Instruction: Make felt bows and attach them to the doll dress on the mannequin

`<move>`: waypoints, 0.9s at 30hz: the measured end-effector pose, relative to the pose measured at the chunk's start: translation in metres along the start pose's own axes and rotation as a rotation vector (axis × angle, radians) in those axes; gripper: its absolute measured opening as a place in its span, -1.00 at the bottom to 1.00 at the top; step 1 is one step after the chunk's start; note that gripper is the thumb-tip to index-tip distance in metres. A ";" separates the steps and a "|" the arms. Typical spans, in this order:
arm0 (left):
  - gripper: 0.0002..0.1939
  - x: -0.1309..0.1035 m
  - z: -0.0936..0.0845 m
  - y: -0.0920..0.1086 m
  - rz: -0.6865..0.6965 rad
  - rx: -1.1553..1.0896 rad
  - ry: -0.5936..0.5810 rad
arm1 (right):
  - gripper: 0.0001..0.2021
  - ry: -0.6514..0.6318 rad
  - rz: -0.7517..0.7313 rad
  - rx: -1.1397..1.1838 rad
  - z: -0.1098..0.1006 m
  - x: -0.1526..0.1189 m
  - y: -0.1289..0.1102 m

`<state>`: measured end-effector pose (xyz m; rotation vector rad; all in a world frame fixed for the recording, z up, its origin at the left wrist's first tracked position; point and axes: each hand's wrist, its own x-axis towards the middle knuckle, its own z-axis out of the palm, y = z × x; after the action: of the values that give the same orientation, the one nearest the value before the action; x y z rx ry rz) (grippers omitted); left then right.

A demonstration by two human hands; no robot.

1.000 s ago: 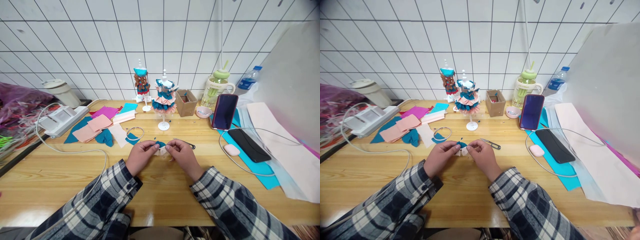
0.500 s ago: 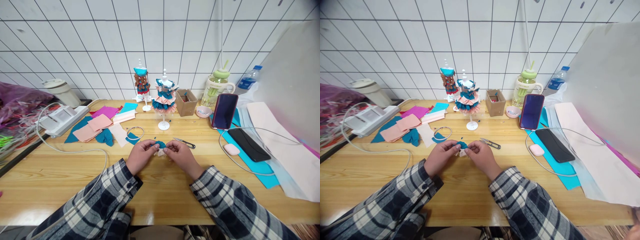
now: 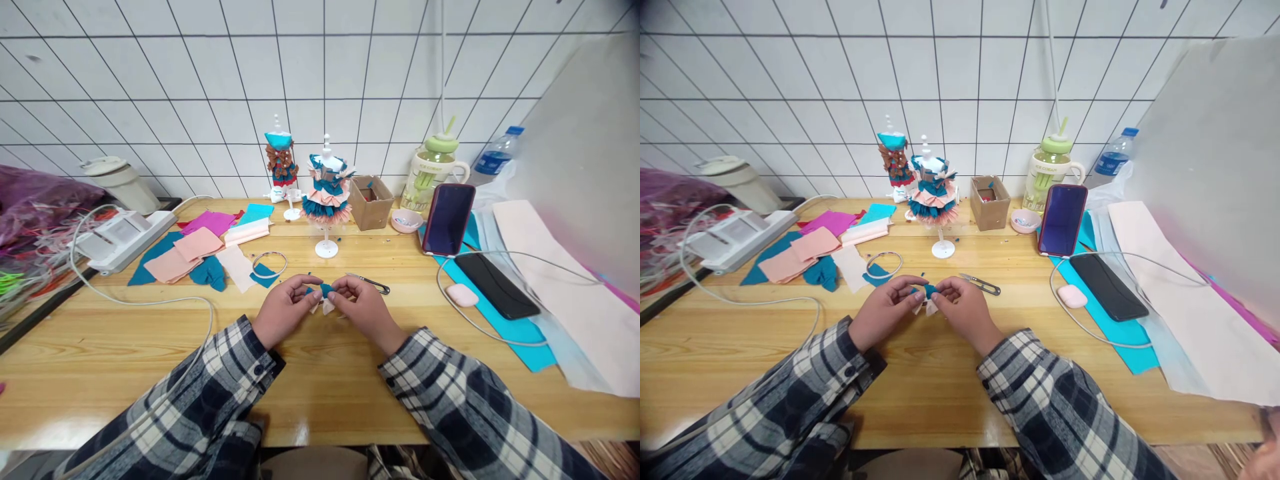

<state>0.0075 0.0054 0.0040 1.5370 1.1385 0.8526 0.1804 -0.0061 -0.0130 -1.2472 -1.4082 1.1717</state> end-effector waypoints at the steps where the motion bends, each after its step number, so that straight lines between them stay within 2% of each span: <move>1: -0.60 0.000 0.000 0.000 -0.011 -0.021 -0.005 | -0.81 0.014 0.009 0.020 0.000 0.001 0.001; 5: -0.55 0.000 -0.001 0.001 -0.020 -0.055 0.019 | -0.79 0.033 0.041 0.097 -0.001 0.002 0.002; 11: -0.55 0.001 0.000 0.001 0.013 -0.039 0.044 | -0.70 -0.051 0.122 0.164 0.000 0.000 0.000; 17: -0.51 -0.001 0.000 0.002 0.075 0.050 0.069 | -0.75 -0.094 0.159 0.141 0.002 -0.001 -0.001; 19: -0.48 -0.001 -0.003 0.002 0.135 0.166 0.106 | -0.71 -0.073 0.070 0.034 -0.005 0.001 -0.002; 22: -0.56 0.002 -0.016 -0.001 0.224 0.363 0.204 | -0.73 -0.012 -0.190 -0.341 -0.028 0.007 -0.004; 24: -0.71 0.007 -0.026 -0.006 0.246 0.435 0.253 | -0.81 -0.122 -0.303 -0.546 -0.046 0.011 -0.005; 27: -0.85 0.013 -0.038 -0.013 0.305 0.497 0.254 | -0.78 -0.349 -0.326 -0.702 -0.063 0.011 -0.004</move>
<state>-0.0266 0.0305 0.0007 2.0947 1.3930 1.0422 0.2408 0.0098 0.0007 -1.2240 -2.3152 0.6993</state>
